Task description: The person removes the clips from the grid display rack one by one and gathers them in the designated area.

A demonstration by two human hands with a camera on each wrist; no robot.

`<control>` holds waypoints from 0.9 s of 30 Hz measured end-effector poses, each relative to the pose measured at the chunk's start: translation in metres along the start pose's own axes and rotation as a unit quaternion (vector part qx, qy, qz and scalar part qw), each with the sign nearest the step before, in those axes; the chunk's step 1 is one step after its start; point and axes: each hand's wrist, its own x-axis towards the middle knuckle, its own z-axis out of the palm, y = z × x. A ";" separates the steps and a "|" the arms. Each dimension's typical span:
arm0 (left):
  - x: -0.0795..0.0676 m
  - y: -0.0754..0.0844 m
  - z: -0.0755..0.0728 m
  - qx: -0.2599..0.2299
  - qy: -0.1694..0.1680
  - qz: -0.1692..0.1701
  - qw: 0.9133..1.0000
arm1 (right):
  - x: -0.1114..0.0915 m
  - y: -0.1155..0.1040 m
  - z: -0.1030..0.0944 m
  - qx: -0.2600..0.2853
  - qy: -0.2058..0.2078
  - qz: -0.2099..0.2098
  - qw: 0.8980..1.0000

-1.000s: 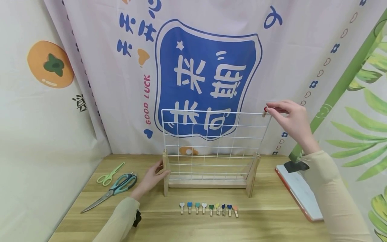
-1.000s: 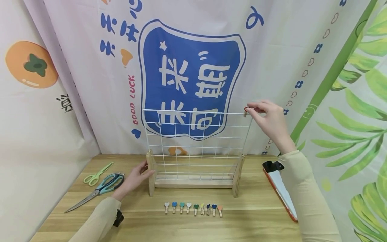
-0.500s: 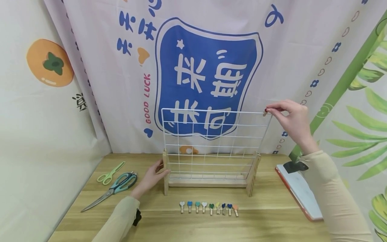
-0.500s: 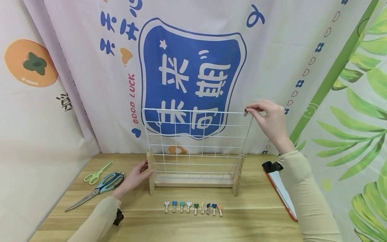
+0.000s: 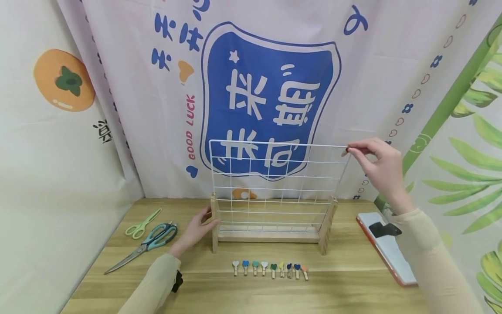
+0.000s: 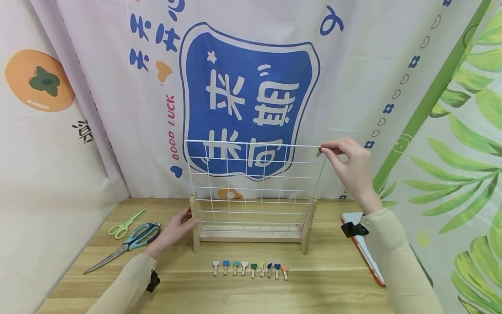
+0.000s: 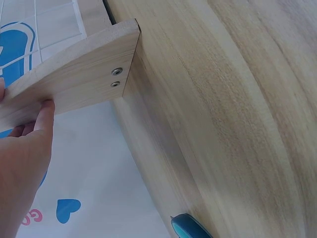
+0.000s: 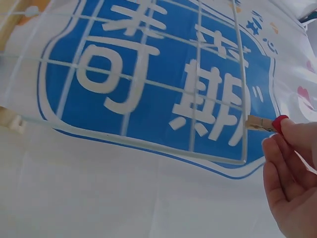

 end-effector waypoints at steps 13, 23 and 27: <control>-0.001 -0.001 0.000 -0.006 -0.001 0.004 1.000 | -0.095 0.016 0.039 0.004 -0.099 -0.018 0.995; 0.000 -0.002 0.000 -0.011 -0.005 -0.009 1.000 | -0.184 0.029 0.073 0.058 -0.256 0.076 0.962; 0.000 -0.002 0.000 -0.014 -0.005 -0.003 1.000 | -0.214 0.033 0.082 0.098 -0.326 0.133 0.931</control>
